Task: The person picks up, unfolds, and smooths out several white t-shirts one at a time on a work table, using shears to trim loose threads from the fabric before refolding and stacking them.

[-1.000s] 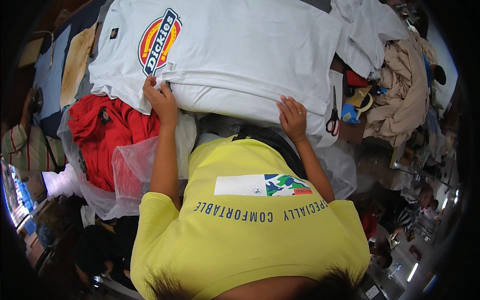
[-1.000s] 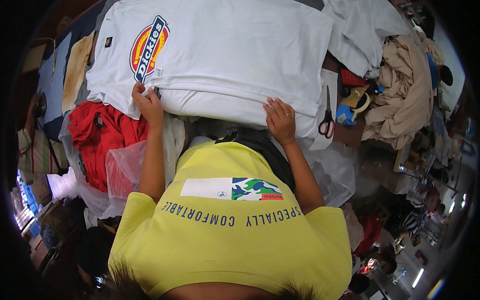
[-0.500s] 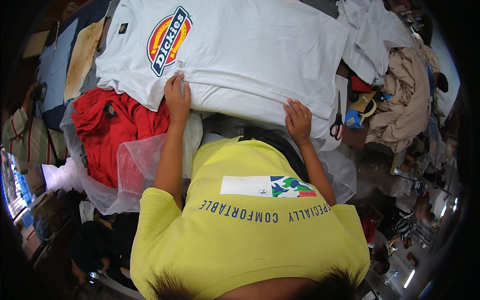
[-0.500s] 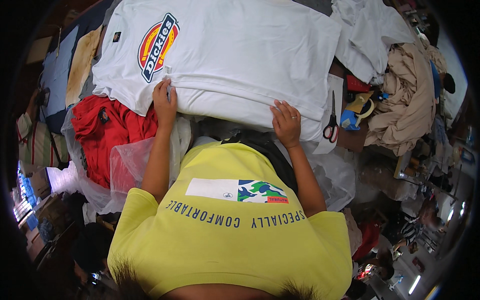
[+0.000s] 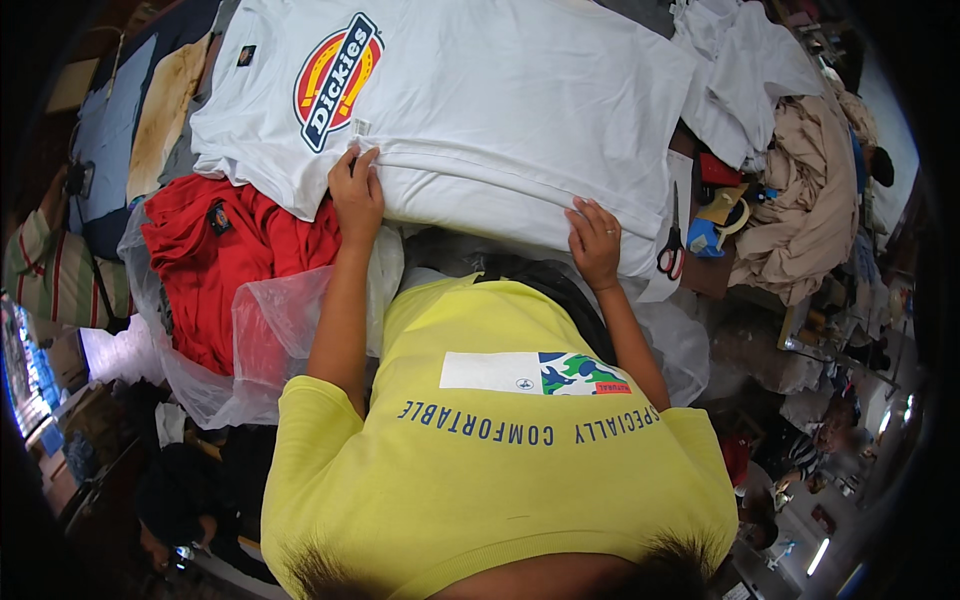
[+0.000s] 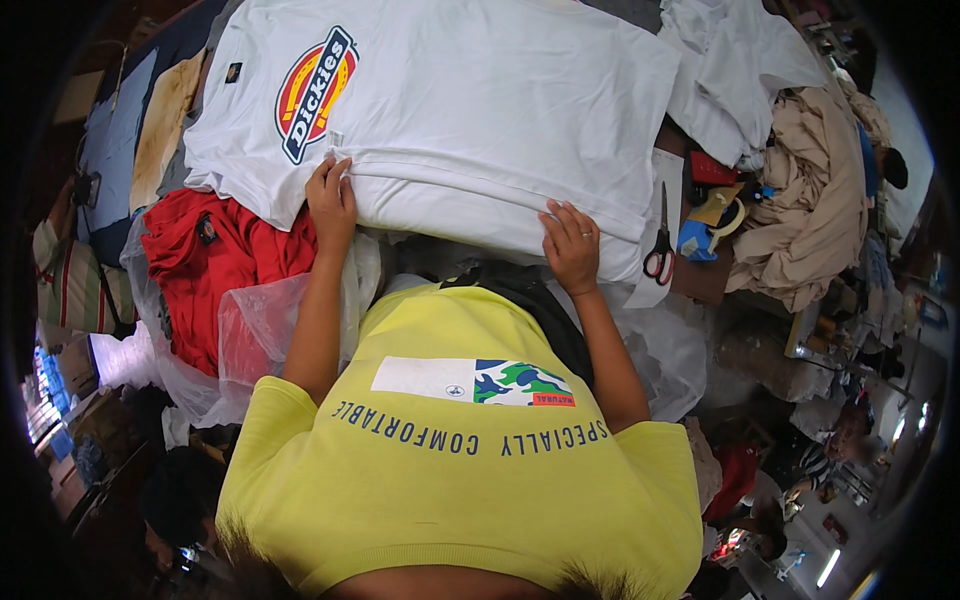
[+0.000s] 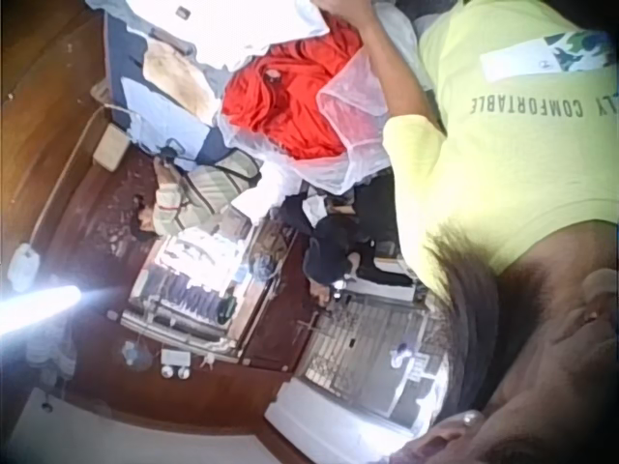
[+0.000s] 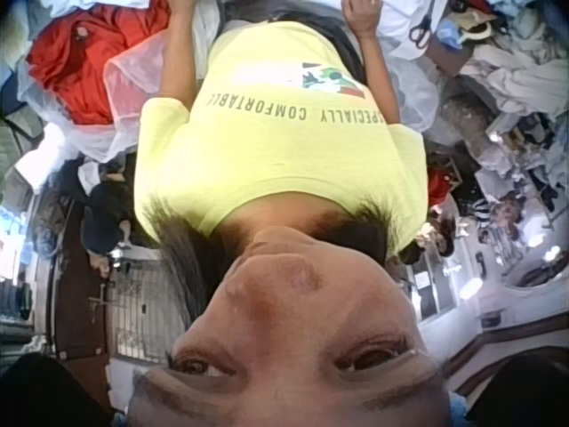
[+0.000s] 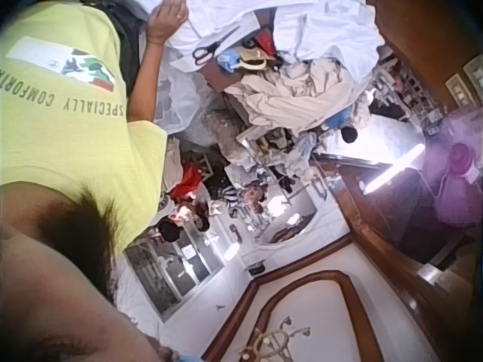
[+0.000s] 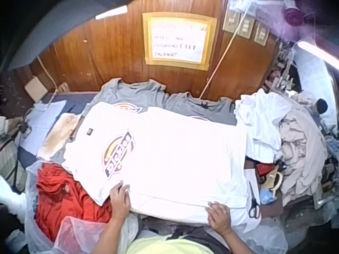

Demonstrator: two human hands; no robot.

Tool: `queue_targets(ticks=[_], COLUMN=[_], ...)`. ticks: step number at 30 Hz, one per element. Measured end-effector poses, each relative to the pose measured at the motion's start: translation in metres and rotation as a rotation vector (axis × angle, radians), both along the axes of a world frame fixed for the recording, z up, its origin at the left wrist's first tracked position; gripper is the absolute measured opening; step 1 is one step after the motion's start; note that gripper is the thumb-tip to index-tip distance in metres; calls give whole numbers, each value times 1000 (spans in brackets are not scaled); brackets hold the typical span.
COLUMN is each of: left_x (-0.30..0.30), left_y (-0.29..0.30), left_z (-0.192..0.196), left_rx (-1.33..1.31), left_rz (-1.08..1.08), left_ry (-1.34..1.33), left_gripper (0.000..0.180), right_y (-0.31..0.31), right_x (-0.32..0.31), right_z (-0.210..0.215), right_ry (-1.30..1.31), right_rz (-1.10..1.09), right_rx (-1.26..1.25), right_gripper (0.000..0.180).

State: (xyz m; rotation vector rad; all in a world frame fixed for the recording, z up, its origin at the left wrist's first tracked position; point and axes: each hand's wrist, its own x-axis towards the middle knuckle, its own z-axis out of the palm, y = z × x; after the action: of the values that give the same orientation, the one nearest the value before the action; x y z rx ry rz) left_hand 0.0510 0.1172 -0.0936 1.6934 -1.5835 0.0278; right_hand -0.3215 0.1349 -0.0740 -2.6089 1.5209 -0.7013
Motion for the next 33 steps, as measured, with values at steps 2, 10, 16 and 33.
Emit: queue_targets(ticks=[2, 10, 16, 33], left_x=[0, -7, -13, -1], left_y=[0, -10, -5, -40], left_z=[-2, 21, 22, 47], left_rx=[-8, -49, 61, 147], left_rz=[5, 77, -144, -277], left_ry=[2, 77, -106, -380], left_gripper=[25, 29, 37, 16], right_y=[0, 0, 0, -36], right_x=[0, 1, -1, 6], right_z=[-1, 2, 1, 38], right_ry=[-1, -2, -19, -409], right_rz=[1, -9, 0, -282], right_rx=[1, 3, 1, 379], right_gripper=[29, 28, 28, 39])
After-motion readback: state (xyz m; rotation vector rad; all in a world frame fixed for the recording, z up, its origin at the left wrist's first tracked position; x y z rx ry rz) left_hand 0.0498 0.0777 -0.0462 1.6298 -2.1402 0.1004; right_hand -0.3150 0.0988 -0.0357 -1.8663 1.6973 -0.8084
